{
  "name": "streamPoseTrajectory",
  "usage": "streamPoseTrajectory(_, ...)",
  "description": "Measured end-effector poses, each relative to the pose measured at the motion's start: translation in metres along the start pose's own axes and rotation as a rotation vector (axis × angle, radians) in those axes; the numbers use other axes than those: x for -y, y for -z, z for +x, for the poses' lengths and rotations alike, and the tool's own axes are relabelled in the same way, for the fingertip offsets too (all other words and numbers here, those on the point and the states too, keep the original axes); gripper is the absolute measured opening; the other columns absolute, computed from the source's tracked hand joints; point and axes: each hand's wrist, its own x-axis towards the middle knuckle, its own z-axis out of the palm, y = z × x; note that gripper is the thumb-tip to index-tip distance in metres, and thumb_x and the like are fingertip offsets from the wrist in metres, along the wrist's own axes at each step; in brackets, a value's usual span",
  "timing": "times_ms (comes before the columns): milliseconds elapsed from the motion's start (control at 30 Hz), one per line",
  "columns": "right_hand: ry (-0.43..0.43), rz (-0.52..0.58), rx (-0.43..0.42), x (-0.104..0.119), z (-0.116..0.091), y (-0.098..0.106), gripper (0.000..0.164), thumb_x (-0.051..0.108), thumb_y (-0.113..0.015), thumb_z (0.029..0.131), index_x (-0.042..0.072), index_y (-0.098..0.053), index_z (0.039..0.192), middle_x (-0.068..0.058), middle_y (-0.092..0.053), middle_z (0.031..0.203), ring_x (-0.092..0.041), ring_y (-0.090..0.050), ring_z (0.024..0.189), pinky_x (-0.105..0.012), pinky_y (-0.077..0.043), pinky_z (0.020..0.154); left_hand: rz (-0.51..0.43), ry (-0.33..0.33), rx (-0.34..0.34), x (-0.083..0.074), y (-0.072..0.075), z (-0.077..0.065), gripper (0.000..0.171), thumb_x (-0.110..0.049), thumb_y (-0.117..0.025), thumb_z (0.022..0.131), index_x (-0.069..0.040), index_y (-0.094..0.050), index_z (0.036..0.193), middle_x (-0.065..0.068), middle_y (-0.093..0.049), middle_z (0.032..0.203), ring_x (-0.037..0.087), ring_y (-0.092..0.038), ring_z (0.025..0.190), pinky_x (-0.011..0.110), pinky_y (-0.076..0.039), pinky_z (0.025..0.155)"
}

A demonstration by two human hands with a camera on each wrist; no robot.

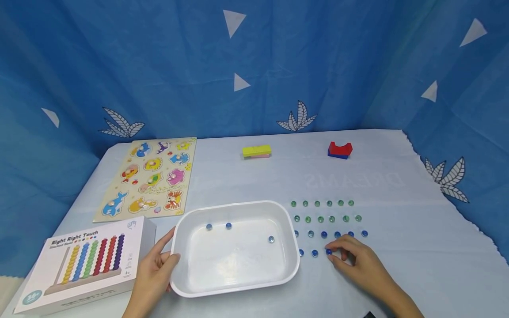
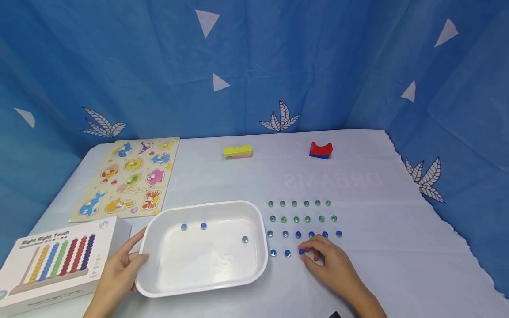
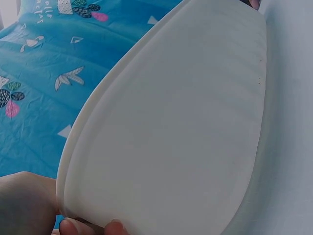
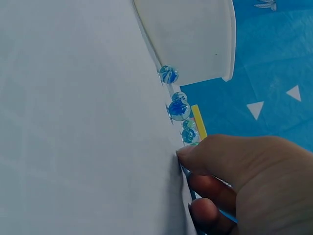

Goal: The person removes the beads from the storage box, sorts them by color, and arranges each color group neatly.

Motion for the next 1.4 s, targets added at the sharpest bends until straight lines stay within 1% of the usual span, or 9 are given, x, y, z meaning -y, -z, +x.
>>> streamPoseTrajectory(267,-0.073,-0.022,0.02,0.001,0.0,-0.002,0.026,0.02,-0.078,0.067,0.031,-0.065,0.086,0.016,-0.05,0.073,0.001,-0.044,0.063,-0.013,-0.036,0.051,-0.008,-0.005,0.001,0.0,0.0,0.0,0.055,-0.005,-0.047,0.087,-0.017,-0.034,0.139,0.009,-0.065,0.069,0.012,-0.045,0.036,0.027,-0.04,0.035)
streamPoseTrajectory(400,-0.066,-0.028,0.011,0.0,0.0,-0.002,0.025,0.021,-0.078,0.066,0.031,-0.065,0.086,0.016,-0.05,0.073,0.001,-0.043,0.062,-0.013,-0.036,0.051,-0.013,-0.012,0.001,0.0,0.0,-0.001,0.054,-0.005,-0.047,0.087,-0.016,-0.034,0.139,0.009,-0.065,0.07,0.011,-0.045,0.035,0.027,-0.04,0.035)
streamPoseTrajectory(600,-0.061,-0.029,0.002,0.001,0.0,-0.003,0.025,0.023,-0.078,0.067,0.03,-0.065,0.087,0.017,-0.049,0.072,0.001,-0.043,0.063,-0.012,-0.036,0.051,-0.009,0.0,0.006,-0.001,0.001,-0.001,0.055,-0.006,-0.047,0.088,-0.017,-0.033,0.139,0.009,-0.065,0.07,0.012,-0.045,0.036,0.027,-0.041,0.035)
streamPoseTrajectory(767,-0.101,-0.014,0.032,0.004,0.0,0.002,0.023,0.029,-0.076,0.07,0.029,-0.064,0.09,0.016,-0.049,0.072,0.001,-0.044,0.062,-0.014,-0.037,0.051,-0.003,0.011,0.013,-0.001,0.001,-0.001,0.056,-0.007,-0.047,0.088,-0.017,-0.031,0.14,0.009,-0.065,0.07,0.012,-0.045,0.036,0.026,-0.041,0.036)
streamPoseTrajectory(833,-0.11,-0.002,0.039,0.005,0.001,0.006,0.022,0.029,-0.074,0.072,0.027,-0.065,0.092,0.016,-0.05,0.072,0.001,-0.045,0.063,-0.015,-0.039,0.052,-0.007,0.005,0.014,-0.001,0.001,-0.001,0.055,-0.006,-0.047,0.088,-0.017,-0.031,0.14,0.009,-0.065,0.07,0.012,-0.045,0.036,0.026,-0.041,0.035)
streamPoseTrajectory(967,-0.082,0.007,0.024,0.008,0.003,0.015,0.022,0.023,-0.072,0.074,0.021,-0.065,0.095,0.016,-0.054,0.075,0.003,-0.047,0.064,-0.017,-0.043,0.055,-0.019,-0.012,0.009,-0.001,0.0,-0.001,0.055,-0.005,-0.047,0.088,-0.016,-0.033,0.139,0.009,-0.065,0.069,0.011,-0.045,0.035,0.027,-0.041,0.035)
streamPoseTrajectory(1067,-0.044,0.021,0.033,0.01,0.005,0.017,0.026,0.021,-0.073,0.072,0.02,-0.065,0.097,0.016,-0.057,0.078,0.004,-0.049,0.065,-0.018,-0.044,0.056,-0.018,-0.013,0.004,-0.001,0.0,-0.002,0.055,-0.006,-0.047,0.088,-0.016,-0.033,0.139,0.009,-0.065,0.069,0.011,-0.044,0.035,0.027,-0.04,0.035)
streamPoseTrajectory(1233,-0.028,0.013,0.101,0.012,0.004,0.01,0.028,0.028,-0.075,0.069,0.025,-0.065,0.096,0.017,-0.051,0.073,0.003,-0.045,0.063,-0.015,-0.04,0.054,-0.018,-0.005,0.007,-0.001,0.0,-0.001,0.055,-0.006,-0.047,0.087,-0.017,-0.033,0.139,0.009,-0.064,0.068,0.012,-0.044,0.035,0.027,-0.041,0.035)
streamPoseTrajectory(1400,-0.009,-0.015,0.079,0.014,0.003,0.004,0.022,0.029,-0.076,0.069,0.03,-0.065,0.088,0.019,-0.048,0.071,0.003,-0.042,0.061,-0.014,-0.038,0.052,-0.021,-0.003,0.01,-0.001,0.0,-0.001,0.055,-0.006,-0.048,0.088,-0.017,-0.032,0.14,0.009,-0.065,0.07,0.011,-0.044,0.035,0.027,-0.041,0.035)
